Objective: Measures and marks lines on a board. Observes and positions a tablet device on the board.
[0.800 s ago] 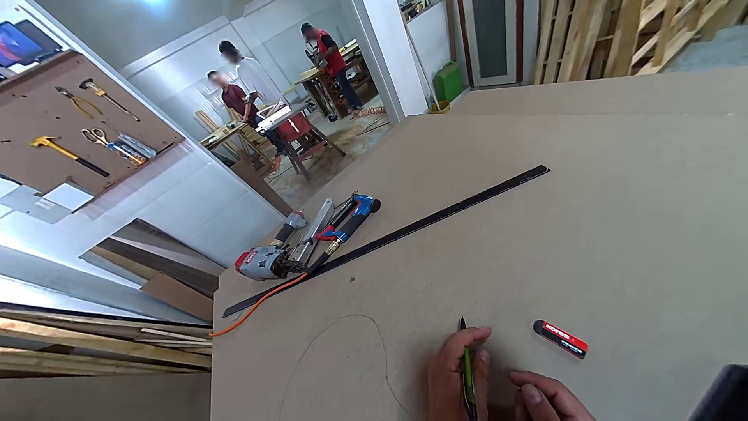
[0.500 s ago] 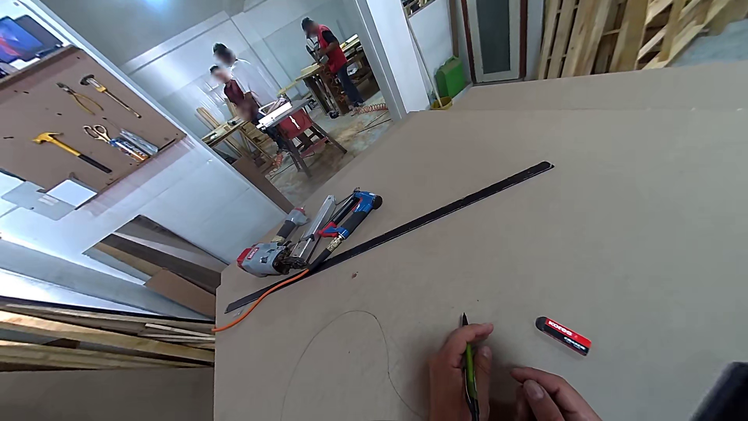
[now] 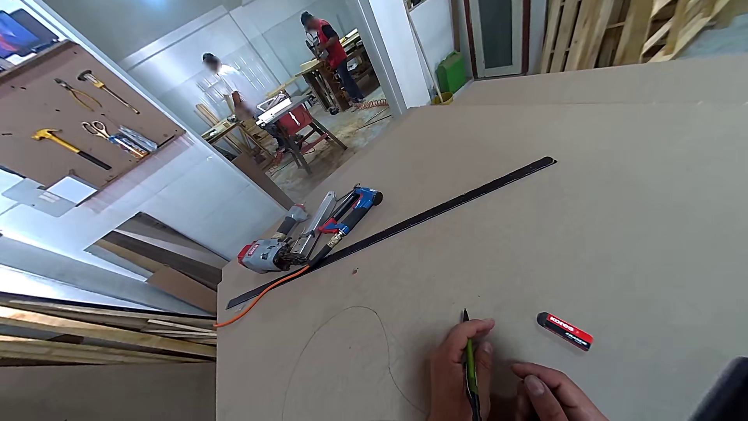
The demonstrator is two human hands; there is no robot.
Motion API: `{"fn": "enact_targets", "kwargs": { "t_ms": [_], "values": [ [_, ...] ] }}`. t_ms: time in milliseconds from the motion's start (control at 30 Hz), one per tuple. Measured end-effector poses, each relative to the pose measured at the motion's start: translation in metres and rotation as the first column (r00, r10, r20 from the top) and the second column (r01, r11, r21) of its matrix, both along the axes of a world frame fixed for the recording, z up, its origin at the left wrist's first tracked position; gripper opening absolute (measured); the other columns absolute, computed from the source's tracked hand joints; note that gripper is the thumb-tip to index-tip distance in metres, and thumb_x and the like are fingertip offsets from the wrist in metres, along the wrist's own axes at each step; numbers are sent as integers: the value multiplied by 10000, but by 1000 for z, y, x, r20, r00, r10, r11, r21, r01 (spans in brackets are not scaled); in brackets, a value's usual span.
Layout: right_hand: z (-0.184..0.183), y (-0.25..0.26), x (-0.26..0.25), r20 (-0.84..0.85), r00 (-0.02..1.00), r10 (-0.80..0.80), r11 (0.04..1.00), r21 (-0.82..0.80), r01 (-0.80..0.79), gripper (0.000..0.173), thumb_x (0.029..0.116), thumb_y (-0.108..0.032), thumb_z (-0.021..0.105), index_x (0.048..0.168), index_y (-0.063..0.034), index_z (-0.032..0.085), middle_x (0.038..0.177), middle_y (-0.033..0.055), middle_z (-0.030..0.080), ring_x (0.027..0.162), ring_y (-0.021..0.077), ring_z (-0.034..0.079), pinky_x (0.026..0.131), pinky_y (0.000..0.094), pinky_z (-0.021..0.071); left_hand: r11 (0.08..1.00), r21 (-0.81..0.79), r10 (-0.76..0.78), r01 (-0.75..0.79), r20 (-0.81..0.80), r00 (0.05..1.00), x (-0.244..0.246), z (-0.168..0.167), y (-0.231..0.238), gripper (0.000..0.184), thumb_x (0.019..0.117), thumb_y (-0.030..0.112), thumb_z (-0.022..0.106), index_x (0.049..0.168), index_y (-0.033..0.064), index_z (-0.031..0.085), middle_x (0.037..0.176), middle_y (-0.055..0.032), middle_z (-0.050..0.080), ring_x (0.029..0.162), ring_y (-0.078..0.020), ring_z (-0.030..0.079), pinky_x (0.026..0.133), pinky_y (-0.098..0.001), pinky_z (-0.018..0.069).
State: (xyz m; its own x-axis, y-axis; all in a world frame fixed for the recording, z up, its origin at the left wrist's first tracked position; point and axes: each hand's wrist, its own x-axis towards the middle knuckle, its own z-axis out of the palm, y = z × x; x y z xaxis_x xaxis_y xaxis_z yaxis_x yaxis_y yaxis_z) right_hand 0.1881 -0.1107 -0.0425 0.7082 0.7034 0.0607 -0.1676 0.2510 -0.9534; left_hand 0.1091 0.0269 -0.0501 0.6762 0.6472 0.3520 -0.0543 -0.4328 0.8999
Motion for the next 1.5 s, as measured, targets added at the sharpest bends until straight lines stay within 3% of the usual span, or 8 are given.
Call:
{"fn": "enact_targets", "kwargs": {
  "t_ms": [1500],
  "values": [
    [0, -1, 0, -12, 1000, -1, 1000, -3, 1, 227, 1079, -61, 441, 1141, 24, 643, 752, 9, 656, 632, 116, 650, 594, 284, 588, 1000, 0, 8, -8, -20, 1000, 0, 0, 0, 278, 1037, 103, 539, 1244, -38, 660, 1255, -132, 718, 1156, -239, 703, 1007, -401, 596]
  ]
}}
